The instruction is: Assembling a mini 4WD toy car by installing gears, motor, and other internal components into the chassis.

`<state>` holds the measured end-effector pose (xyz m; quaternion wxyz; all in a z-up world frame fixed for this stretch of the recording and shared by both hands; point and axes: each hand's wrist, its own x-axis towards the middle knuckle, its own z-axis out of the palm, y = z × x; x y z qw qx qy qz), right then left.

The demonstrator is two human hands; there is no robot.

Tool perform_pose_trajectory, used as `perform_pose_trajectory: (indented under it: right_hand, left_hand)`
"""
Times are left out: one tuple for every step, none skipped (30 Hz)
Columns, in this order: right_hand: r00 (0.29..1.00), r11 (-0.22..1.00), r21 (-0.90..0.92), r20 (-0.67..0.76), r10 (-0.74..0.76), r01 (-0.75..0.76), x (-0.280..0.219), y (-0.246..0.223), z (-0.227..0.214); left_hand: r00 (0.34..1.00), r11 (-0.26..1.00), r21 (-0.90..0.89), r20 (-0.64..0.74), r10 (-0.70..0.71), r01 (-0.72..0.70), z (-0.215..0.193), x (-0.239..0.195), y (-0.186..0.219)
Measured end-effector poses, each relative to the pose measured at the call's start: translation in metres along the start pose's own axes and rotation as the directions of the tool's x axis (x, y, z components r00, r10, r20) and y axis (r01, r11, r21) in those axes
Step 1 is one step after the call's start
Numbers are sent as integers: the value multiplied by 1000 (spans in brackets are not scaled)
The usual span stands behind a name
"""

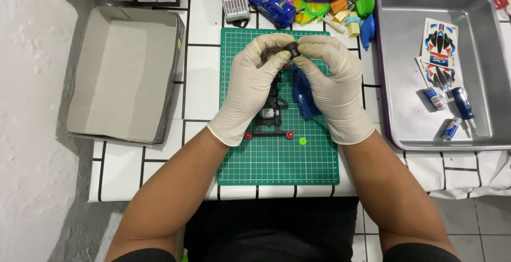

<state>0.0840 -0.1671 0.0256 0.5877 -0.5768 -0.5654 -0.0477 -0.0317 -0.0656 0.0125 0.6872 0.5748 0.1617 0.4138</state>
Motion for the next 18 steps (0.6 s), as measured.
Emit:
perform_pose_trajectory:
  right_hand:
    - [1000,1000,0,-1,2,-2,-2,1,-1]
    - [999,998,31,-10,48,-48,-3,2,-1]
    - [995,994,62,-18,94,-93,-4,2,-2]
    - [995,994,61,-19,95,-93,-4,1,-1]
    - [996,994,71,-18,86,-85,-3,0,-1]
    - [997,994,81,-17,78,-76,-3,-1,0]
    - [997,994,81,-17,77,-75,-3,-1,-1]
    - [995,989,108,-14,104,-102,-3,-1,-2]
    - [992,983,135,-9,129,-127,-3,0,-2]
    - [992,983,136,-9,128,-125,-4,2,-2]
    - [988,972,186,-11,152,-147,-5,4,-2]
    - [984,957,235,-11,176,-168,-6,7,-1]
    - [984,957,234,-12,176,-169,-7,7,0]
    - [978,940,279,-8,207,-197,-8,7,1]
    - [971,919,324,-1,238,-225,-9,6,3]
    - [971,919,324,0,238,-225,-9,6,4]
    - [966,904,351,5,257,-242,-9,6,5]
    - [961,889,378,10,276,-259,-9,6,6]
  left_hand:
    - [1000,1000,0,1,-1,1,1,-1,0]
    - [1000,1000,1,7,15,-15,1,-2,1]
    - [999,1000,1,13,32,-32,2,-2,1]
    - [999,1000,1,14,31,-31,2,-4,4]
    - [998,998,32,22,52,-53,2,-4,7]
    - [997,995,62,31,74,-75,2,-5,9]
    - [997,995,63,30,74,-76,-1,-6,12]
    - [990,988,87,79,119,-126,-3,-6,15]
    - [978,978,108,128,162,-176,-6,-6,17]
    - [978,978,108,127,164,-178,-7,-6,15]
    - [974,976,104,144,173,-189,-9,-6,12]
    - [970,975,99,161,182,-200,-10,-6,9]
    - [970,975,98,162,182,-199,-10,-6,11]
    - [966,971,105,167,198,-217,-10,-6,13]
    - [962,965,113,171,214,-235,-11,-6,14]
    - [962,966,113,170,214,-234,-11,-7,14]
    - [961,964,114,167,221,-241,-10,-7,15]
    - [960,962,115,165,228,-248,-10,-7,15]
